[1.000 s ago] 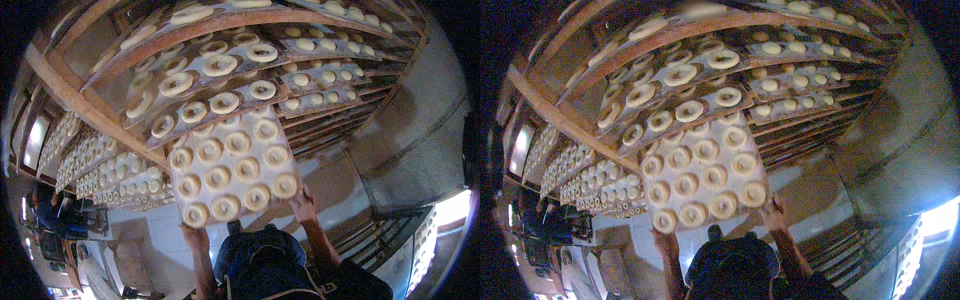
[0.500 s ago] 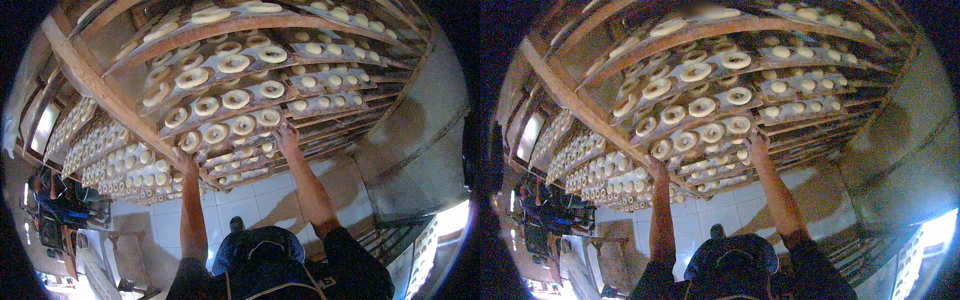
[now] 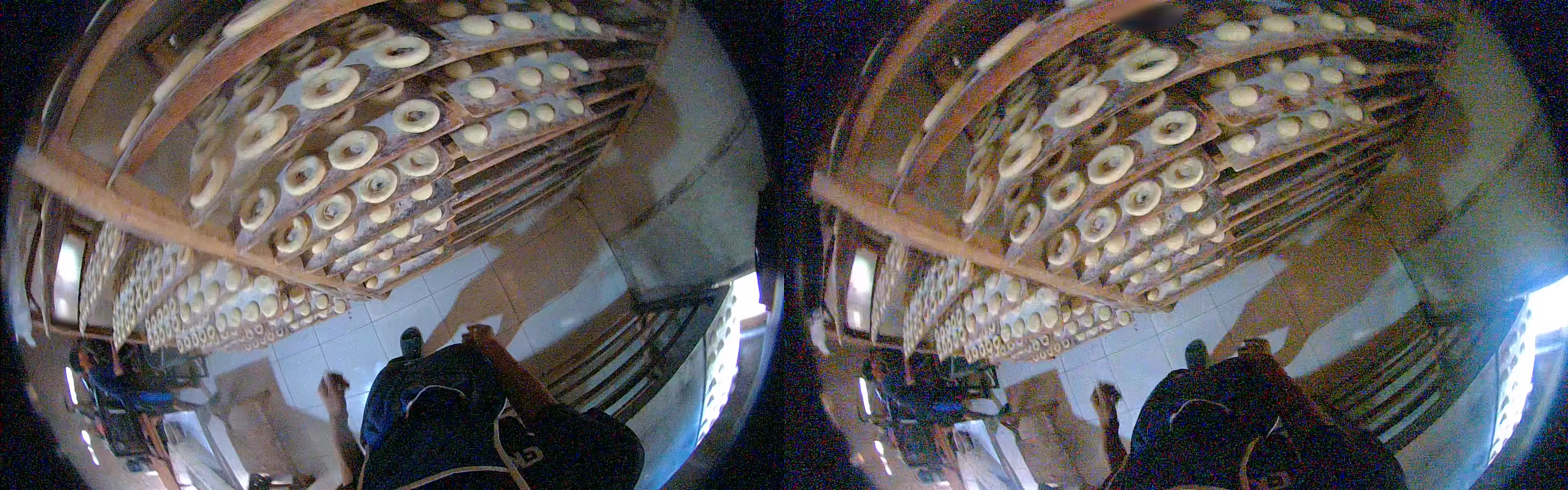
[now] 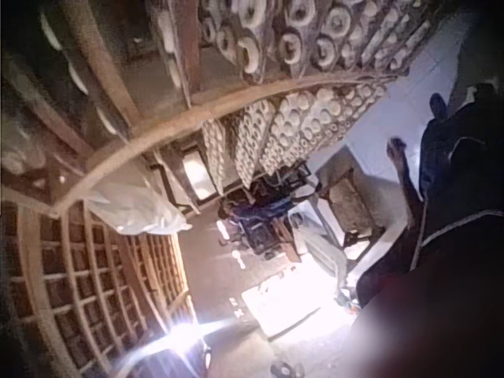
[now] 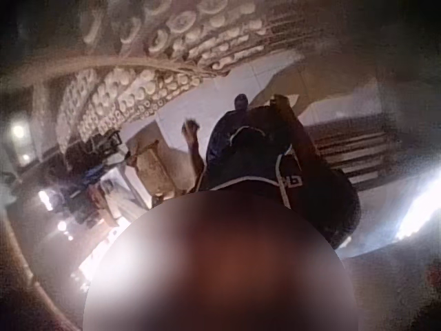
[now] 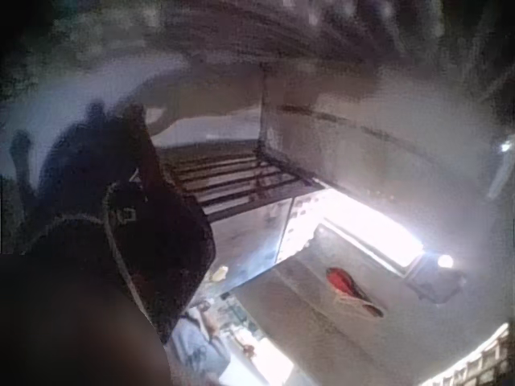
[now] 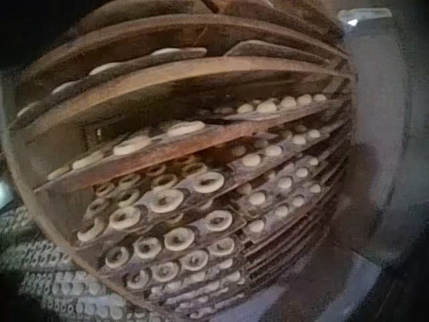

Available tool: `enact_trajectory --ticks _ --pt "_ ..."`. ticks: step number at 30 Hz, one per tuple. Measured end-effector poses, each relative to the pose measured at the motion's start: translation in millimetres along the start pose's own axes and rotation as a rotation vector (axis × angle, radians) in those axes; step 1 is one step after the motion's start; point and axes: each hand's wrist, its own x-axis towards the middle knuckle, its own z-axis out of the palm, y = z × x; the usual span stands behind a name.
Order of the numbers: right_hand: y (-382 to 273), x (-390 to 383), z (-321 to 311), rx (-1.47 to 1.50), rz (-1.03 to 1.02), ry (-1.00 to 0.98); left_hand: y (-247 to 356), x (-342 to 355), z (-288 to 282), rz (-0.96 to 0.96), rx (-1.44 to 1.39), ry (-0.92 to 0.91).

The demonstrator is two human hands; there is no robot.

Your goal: The person shapes small dough pieces into ring shapes by hand and places them on a metal tray. They repeatedly pick up dough, form rings, and arrange them in rows. The person also moves a completed tray to a wooden rack and retrieves another tray to continue shaping.

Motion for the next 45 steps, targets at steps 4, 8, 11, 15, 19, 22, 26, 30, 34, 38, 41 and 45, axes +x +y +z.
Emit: enact_trajectory --ticks 4,8,11,15,19,22,26,30,34,38,41,45 --pt "18 41 99 1.288 0.463 0.164 -20 20 -113 -0.169 0.107 -0.097" --pt "-25 188 152 0.160 0.200 0.681 -13 134 -100 -0.505 -0.076 -0.275" --pt "-46 285 175 0.834 0.660 0.845 14 202 -34 -0.286 0.243 -0.655" --pt "-78 331 187 0.934 0.747 1.046 56 239 -6 -0.037 0.888 -0.996" --pt "-121 350 179 1.077 0.646 1.189 67 277 -56 0.865 1.152 -0.930" --pt "-137 363 172 1.200 0.576 1.123 64 297 -94 -0.230 0.970 -0.913" --pt "-140 387 166 0.989 1.002 1.280 33 331 -76 0.438 1.051 -1.287" --pt "-154 351 154 0.694 1.289 1.227 -44 357 -21 -0.284 0.818 -1.147" --pt "-184 217 110 0.330 1.463 0.988 -127 366 40 -0.995 0.433 -0.803" --pt "-231 93 27 0.431 1.708 1.188 -183 387 136 -1.234 -0.230 -0.712" --pt "-282 50 -13 0.454 1.875 1.448 -197 388 203 -1.245 -0.480 -1.210" --pt "-371 44 -12 0.197 1.982 1.856 -145 343 257 -1.190 -0.211 -1.254"
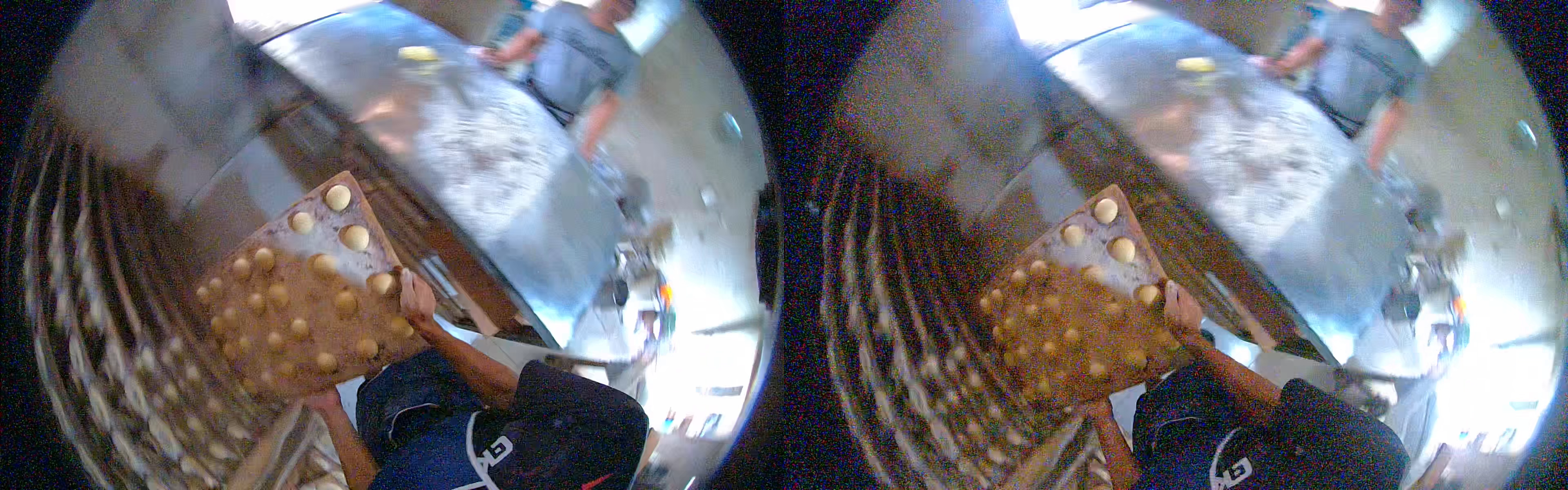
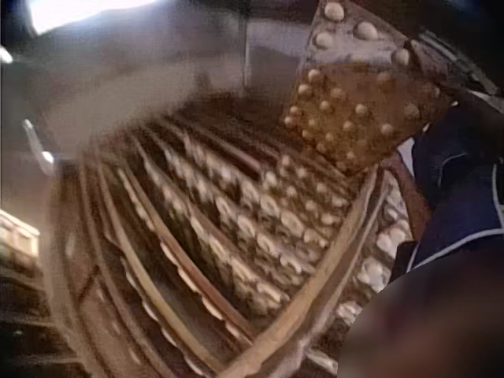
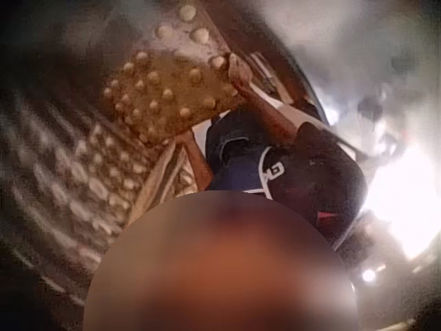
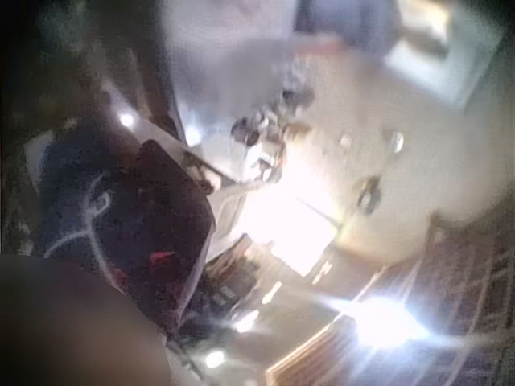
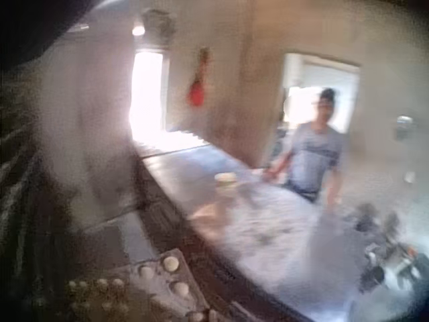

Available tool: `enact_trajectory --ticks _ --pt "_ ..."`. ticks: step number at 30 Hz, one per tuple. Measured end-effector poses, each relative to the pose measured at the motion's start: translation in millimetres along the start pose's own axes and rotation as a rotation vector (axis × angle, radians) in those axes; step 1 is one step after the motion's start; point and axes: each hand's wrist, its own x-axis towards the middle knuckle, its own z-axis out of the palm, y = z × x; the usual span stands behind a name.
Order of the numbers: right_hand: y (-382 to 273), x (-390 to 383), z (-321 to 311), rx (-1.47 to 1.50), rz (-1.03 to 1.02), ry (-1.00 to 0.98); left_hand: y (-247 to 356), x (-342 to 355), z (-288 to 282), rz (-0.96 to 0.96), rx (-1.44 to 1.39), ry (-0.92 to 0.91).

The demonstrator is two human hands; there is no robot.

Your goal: The person shapes small dough pieces into ring shapes by hand and places them on a metal tray. They repeatedly pick up dough, form rings, and arrange them in rows. The person also moves a completed tray to a wooden rack and retrieves another tray to continue shaping.

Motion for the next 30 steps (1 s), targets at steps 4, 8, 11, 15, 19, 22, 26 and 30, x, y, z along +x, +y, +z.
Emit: enact_trajectory --ticks 4,8,11,15,19,22,26,30 --pt "34 -54 -83 0.427 0.170 0.227 -3 -43 117 -0.106 0.300 -0.146" --pt "99 -95 -183 0.421 0.370 0.600 -67 -103 222 -0.239 0.516 -0.379" --pt "150 -148 -230 0.933 0.585 0.669 -148 -125 288 -0.595 0.236 -0.334" --pt "211 -227 -260 1.416 0.391 0.602 -277 -142 340 -0.566 0.747 -0.392" --pt "253 -276 -275 1.501 0.326 0.541 -392 -157 340 -0.565 0.923 -0.473" --pt "261 -282 -272 1.502 0.431 0.531 -456 -171 339 -0.635 1.032 -0.428" --pt "228 -260 -248 1.596 0.352 0.637 -498 -189 372 -0.517 1.446 -0.691" --pt "171 -205 -217 1.712 0.292 0.524 -465 -185 409 -0.442 1.509 -0.952"
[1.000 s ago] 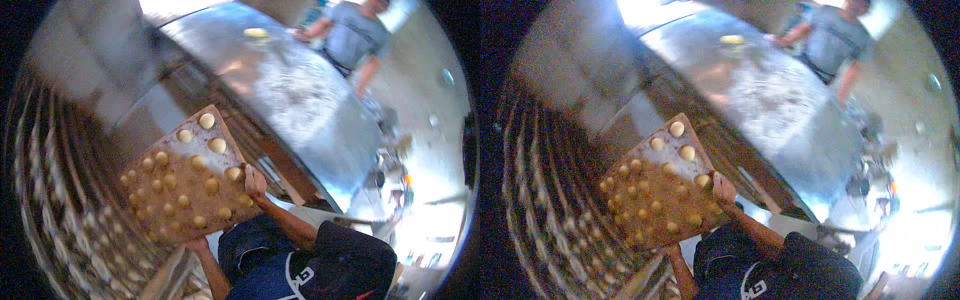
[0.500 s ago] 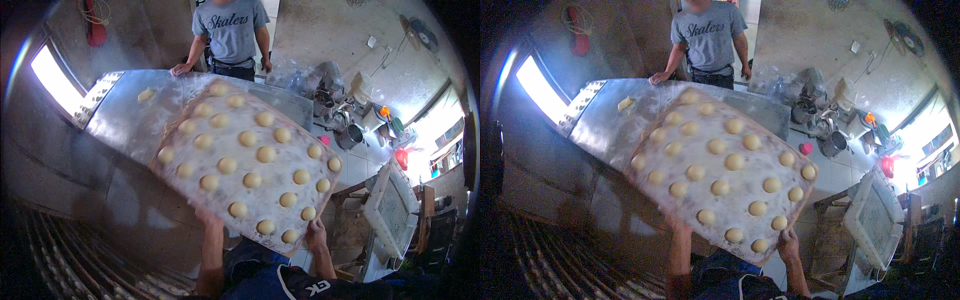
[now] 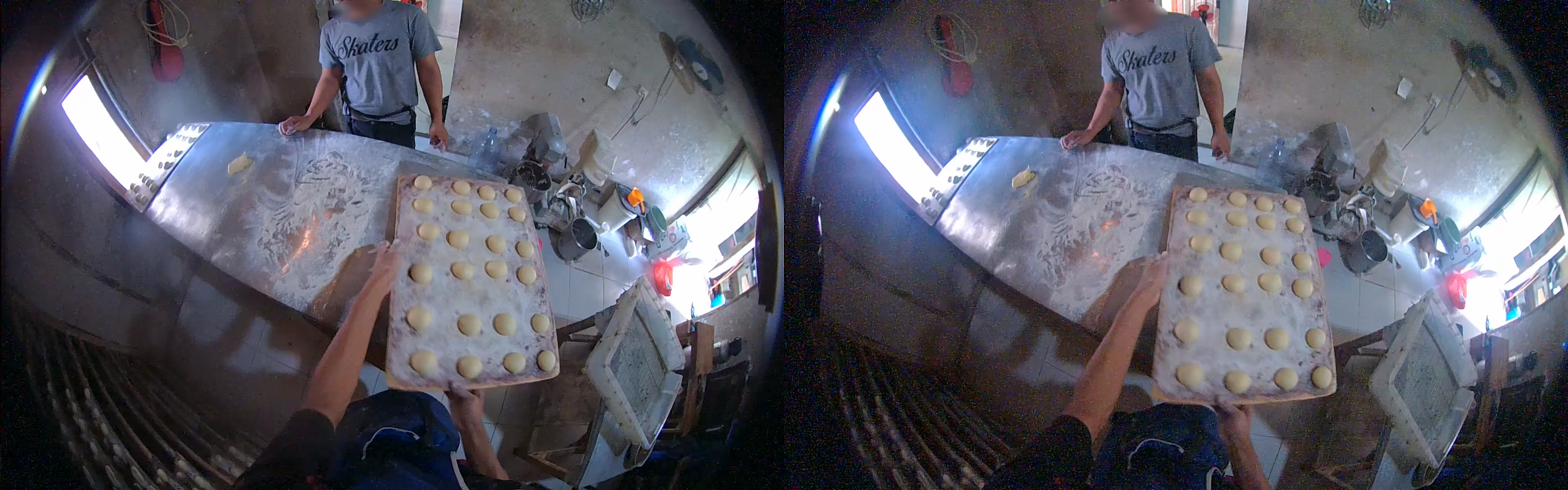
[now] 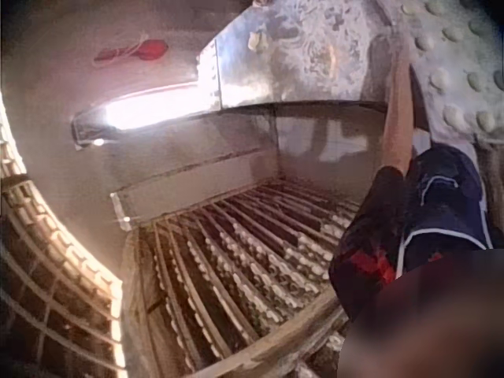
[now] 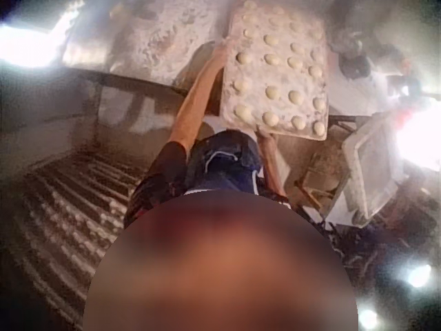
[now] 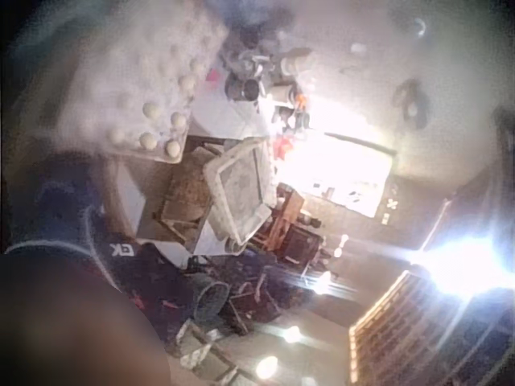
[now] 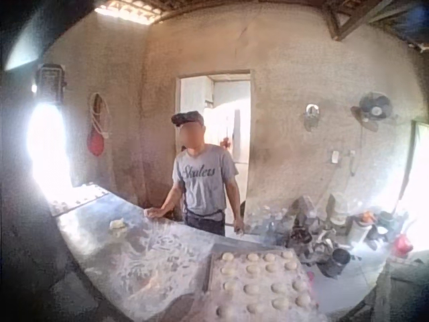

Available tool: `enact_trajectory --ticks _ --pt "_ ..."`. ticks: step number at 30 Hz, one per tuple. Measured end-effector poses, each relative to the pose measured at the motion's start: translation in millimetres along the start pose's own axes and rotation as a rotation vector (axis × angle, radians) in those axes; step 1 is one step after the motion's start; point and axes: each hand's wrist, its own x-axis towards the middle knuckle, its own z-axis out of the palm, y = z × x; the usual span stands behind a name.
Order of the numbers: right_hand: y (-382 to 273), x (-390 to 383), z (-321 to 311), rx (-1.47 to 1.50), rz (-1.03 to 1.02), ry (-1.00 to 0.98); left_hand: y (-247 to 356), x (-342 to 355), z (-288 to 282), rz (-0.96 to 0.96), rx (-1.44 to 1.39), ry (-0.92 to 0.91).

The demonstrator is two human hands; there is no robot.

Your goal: The person shapes small dough pieces into ring shapes by hand and places them on a metal tray. They repeatedly pick up dough, form rings, and arrange them in rows. The person also moves a completed tray to a wooden rack and retrieves another tray to continue shaping.

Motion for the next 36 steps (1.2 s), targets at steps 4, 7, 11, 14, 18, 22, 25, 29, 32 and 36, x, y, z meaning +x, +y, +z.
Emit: enact_trajectory --ticks 4,7,11,14,18,22,25,29,32,36 --pt "60 36 71 0.085 0.014 0.181 -15 -70 -112 0.390 0.057 0.056" --pt "96 66 96 0.087 -0.041 0.229 -72 -153 -235 0.237 -0.214 0.253" --pt "124 72 95 -0.052 -0.054 0.089 -192 -287 -396 -0.129 -0.271 0.700" --pt "126 63 88 -0.270 -0.089 -0.030 -292 -394 -456 0.069 -0.250 0.716" --pt "150 36 94 -0.919 0.031 -0.074 -375 -531 -448 0.188 -0.494 0.995" --pt "300 -41 117 -1.183 0.340 -0.905 -379 -579 -412 -0.143 -0.704 1.253" --pt "456 -151 127 -1.134 0.550 -1.549 -354 -601 -398 -0.166 -0.806 1.232" --pt "618 -296 126 -1.624 0.246 -2.120 -330 -624 -391 -0.196 -0.730 1.357" --pt "677 -357 109 -1.712 0.235 -2.173 -330 -633 -384 -0.206 -0.747 1.507" --pt "716 -382 82 -1.672 0.360 -2.056 -343 -629 -389 -0.182 -0.847 1.543"
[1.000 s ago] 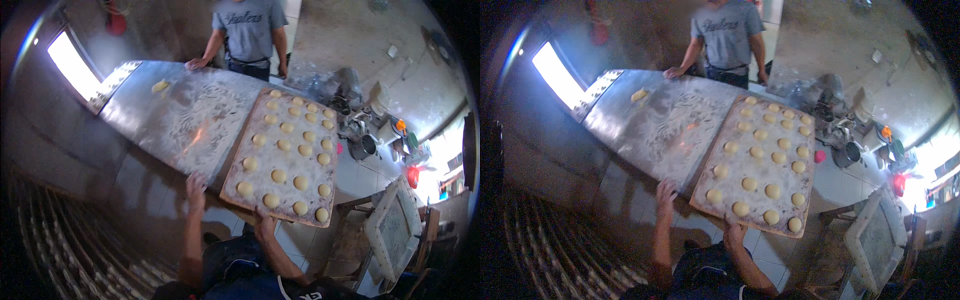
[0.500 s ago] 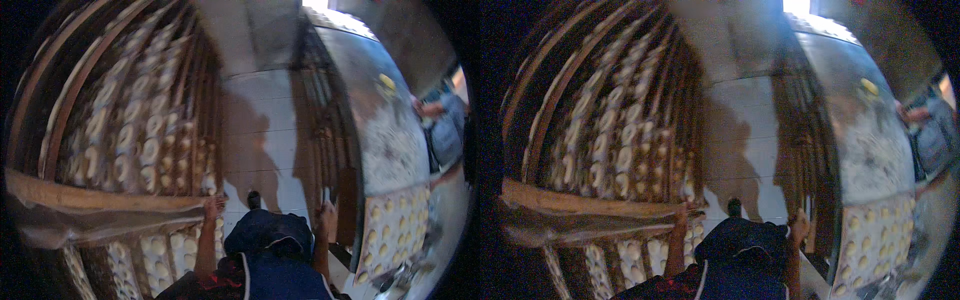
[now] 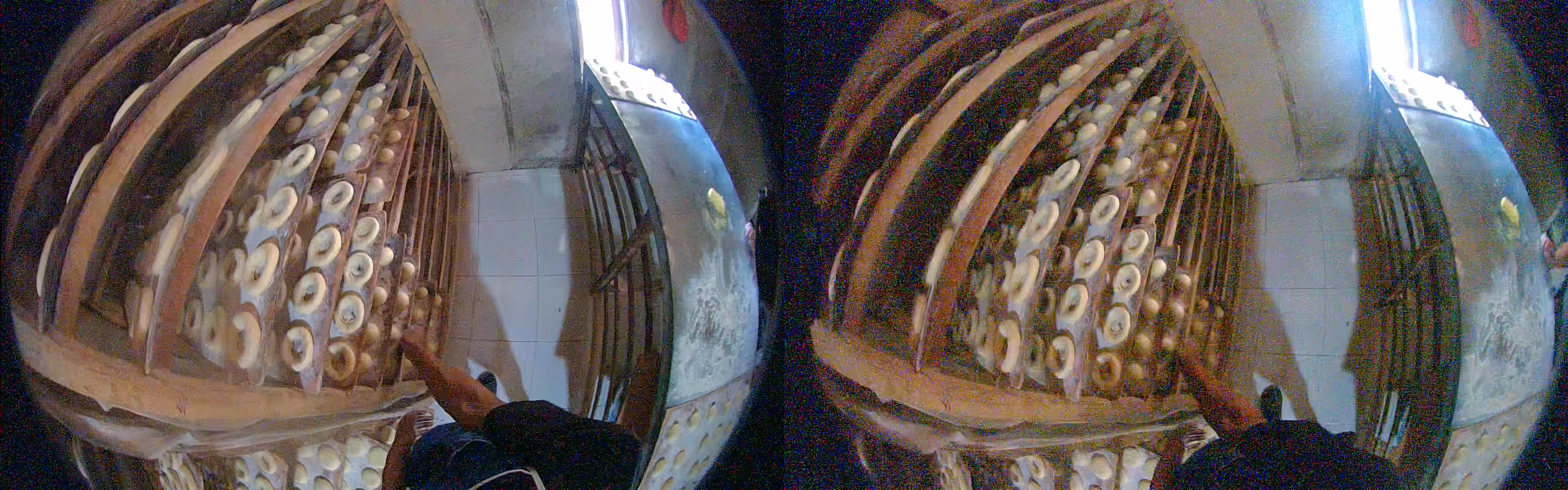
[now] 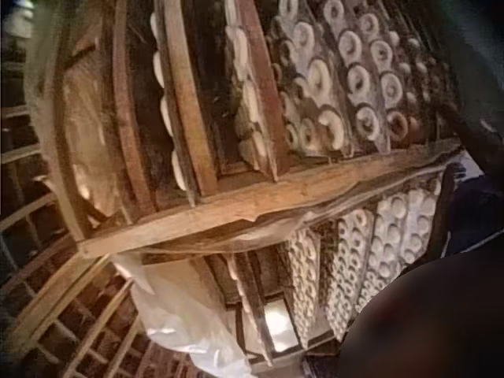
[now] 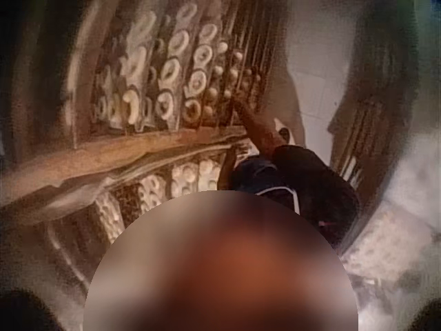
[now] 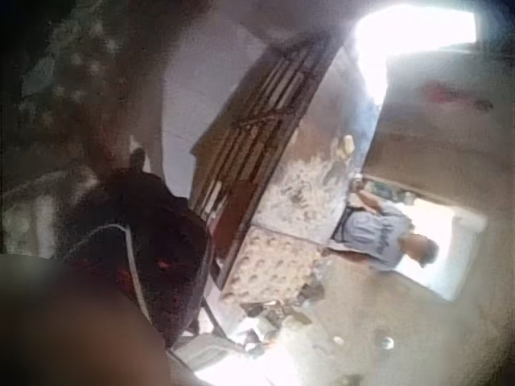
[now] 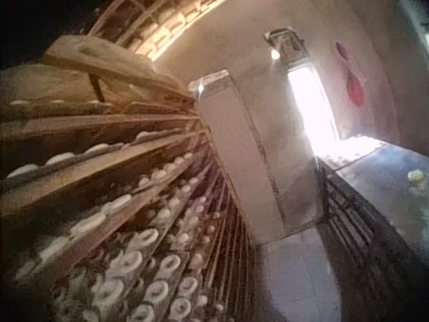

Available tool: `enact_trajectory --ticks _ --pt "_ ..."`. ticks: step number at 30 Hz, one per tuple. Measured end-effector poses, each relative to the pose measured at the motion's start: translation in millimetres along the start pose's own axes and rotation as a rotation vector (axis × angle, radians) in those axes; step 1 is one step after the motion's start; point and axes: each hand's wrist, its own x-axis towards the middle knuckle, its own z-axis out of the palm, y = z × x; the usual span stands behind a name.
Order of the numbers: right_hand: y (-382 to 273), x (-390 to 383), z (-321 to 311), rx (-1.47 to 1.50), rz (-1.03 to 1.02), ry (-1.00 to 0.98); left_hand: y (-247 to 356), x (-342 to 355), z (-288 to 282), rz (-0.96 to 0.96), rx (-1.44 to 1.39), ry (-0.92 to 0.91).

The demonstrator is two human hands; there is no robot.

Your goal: The person shapes small dough pieces into ring shapes by hand and places them on a metal tray. They repeatedly pick up dough, form rings, and arrange them in rows. The person also moves a completed tray to a wooden rack and retrieves another tray to continue shaping.

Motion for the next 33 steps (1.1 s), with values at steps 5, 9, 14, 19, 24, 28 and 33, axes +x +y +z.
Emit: enact_trajectory --ticks 5,9,14,19,24,28,33 --pt "8 19 -1 0.179 -0.033 0.057 3 26 22 -0.004 -0.008 -0.057" --pt "-7 31 -4 0.289 -0.056 0.078 9 42 51 -0.010 0.011 -0.162" --pt "-32 45 22 0.345 -0.020 0.187 13 45 52 -0.024 0.026 -0.201" --pt "-30 40 15 0.312 0.105 0.423 0 43 27 -0.060 -0.061 -0.138" --pt "23 -20 -100 0.205 0.211 0.621 12 82 26 -0.034 -0.362 -0.190" --pt "88 -127 -221 0.184 0.336 0.787 38 111 62 -0.028 -0.640 -0.295" --pt "117 -308 -280 0.053 0.321 1.362 42 77 160 -0.104 -0.557 -0.513"
